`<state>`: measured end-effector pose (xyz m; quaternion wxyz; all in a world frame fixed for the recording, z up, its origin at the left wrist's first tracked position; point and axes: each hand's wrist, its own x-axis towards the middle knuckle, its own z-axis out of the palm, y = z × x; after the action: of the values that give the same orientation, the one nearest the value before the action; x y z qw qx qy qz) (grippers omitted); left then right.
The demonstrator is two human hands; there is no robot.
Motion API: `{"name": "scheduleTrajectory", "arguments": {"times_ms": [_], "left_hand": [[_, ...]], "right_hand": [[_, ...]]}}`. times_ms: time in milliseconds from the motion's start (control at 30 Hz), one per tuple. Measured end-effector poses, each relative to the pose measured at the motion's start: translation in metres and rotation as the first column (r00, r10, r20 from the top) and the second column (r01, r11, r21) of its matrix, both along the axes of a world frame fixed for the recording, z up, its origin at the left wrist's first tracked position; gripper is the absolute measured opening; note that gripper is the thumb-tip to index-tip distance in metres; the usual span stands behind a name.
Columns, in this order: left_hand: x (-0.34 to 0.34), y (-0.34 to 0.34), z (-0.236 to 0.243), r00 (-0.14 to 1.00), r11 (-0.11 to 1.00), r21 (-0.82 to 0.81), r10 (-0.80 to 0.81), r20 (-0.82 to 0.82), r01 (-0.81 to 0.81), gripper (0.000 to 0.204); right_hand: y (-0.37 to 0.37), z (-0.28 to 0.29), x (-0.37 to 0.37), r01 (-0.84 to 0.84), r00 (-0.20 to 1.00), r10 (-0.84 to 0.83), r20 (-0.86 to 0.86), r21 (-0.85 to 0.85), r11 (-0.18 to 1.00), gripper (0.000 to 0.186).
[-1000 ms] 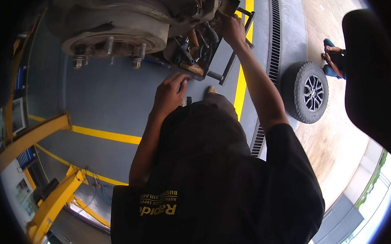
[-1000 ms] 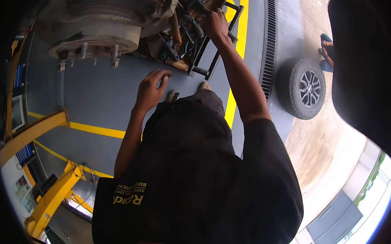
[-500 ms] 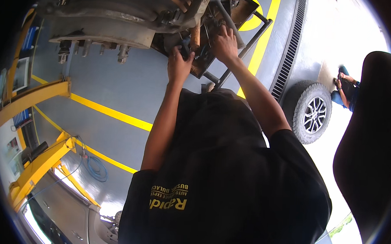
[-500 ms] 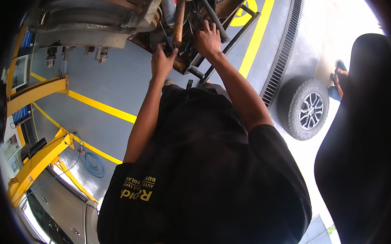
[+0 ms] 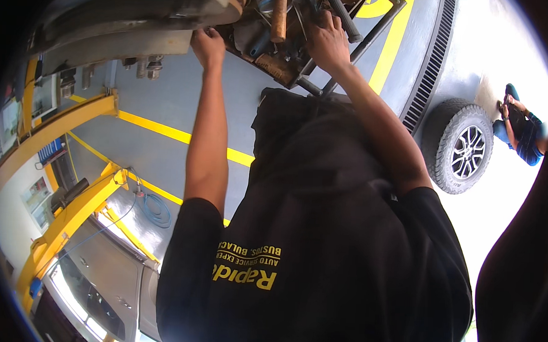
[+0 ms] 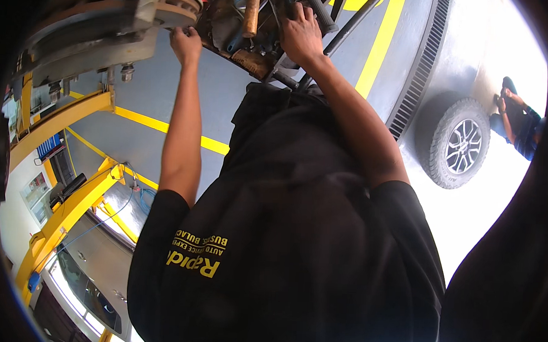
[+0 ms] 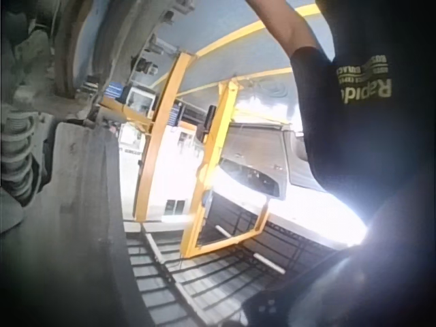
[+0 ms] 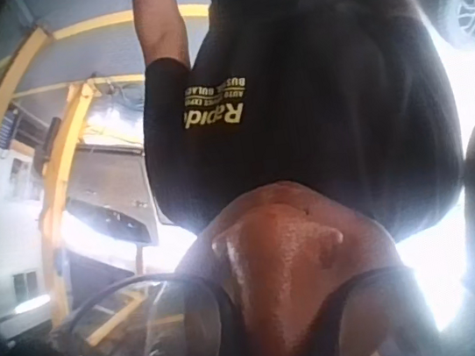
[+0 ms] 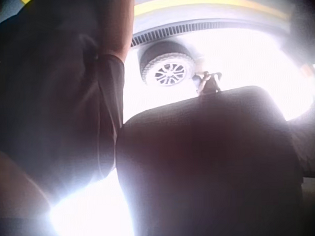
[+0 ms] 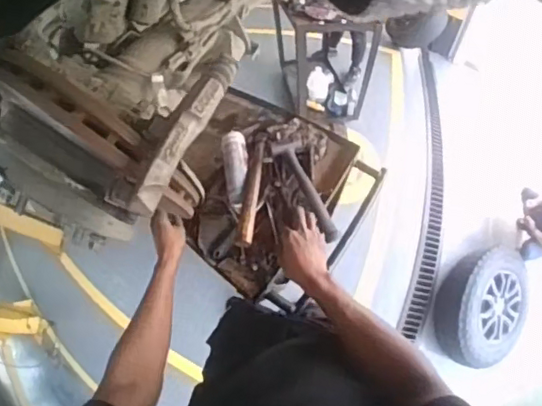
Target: The person removes a brake caliper from a vehicle's wheel assembly using a wrench and hammer, then installs a new brake pad. The person works on the brake rotor and caliper assembly while the vehicle is elevated on a lift.
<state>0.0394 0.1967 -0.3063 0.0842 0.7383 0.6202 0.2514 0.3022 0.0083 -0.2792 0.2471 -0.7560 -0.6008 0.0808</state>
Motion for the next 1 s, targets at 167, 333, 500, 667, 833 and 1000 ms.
{"name": "scheduleTrajectory", "arguments": {"times_ms": [167, 333, 500, 667, 833, 1000], "left_hand": [[0.007, 0.048, -0.024, 0.964, 0.991, 0.097, -0.066, -0.258, 0.094, 0.042], [0.008, 0.055, -0.045, 0.971, 0.993, -0.065, -0.113, -0.21, 0.101, 0.039], [0.002, 0.03, -0.046, 0.994, 0.989, 0.1, -0.106, 0.008, 0.105, 0.042], [0.025, -0.047, 0.018, 0.96, 0.995, 0.071, -0.084, 0.266, 0.068, 0.019], [0.032, -0.146, 0.116, 0.807, 0.951, -0.053, -0.228, 0.545, 0.305, 0.009], [0.049, -0.171, 0.216, 0.364, 0.444, 0.097, -0.825, 0.432, 0.891, 0.017]], "right_hand": [[-0.003, -0.011, 0.0, 0.159, 0.981, -0.148, -0.126, 0.083, 0.984, 0.036], [-0.002, 0.004, -0.013, 0.037, 0.998, -0.038, 0.042, 0.017, 0.999, 0.042], [0.002, 0.026, -0.049, -0.178, 0.982, 0.188, 0.024, -0.234, 0.956, 0.046], [-0.018, 0.112, -0.016, -0.102, 0.92, 0.013, -0.392, -0.208, 0.973, 0.029], [-0.051, 0.218, 0.063, 0.115, 0.705, 0.25, -0.663, 0.456, 0.883, 0.021], [0.01, 0.329, 0.116, 0.311, 0.872, 0.163, -0.461, 0.78, 0.542, 0.025]]}}
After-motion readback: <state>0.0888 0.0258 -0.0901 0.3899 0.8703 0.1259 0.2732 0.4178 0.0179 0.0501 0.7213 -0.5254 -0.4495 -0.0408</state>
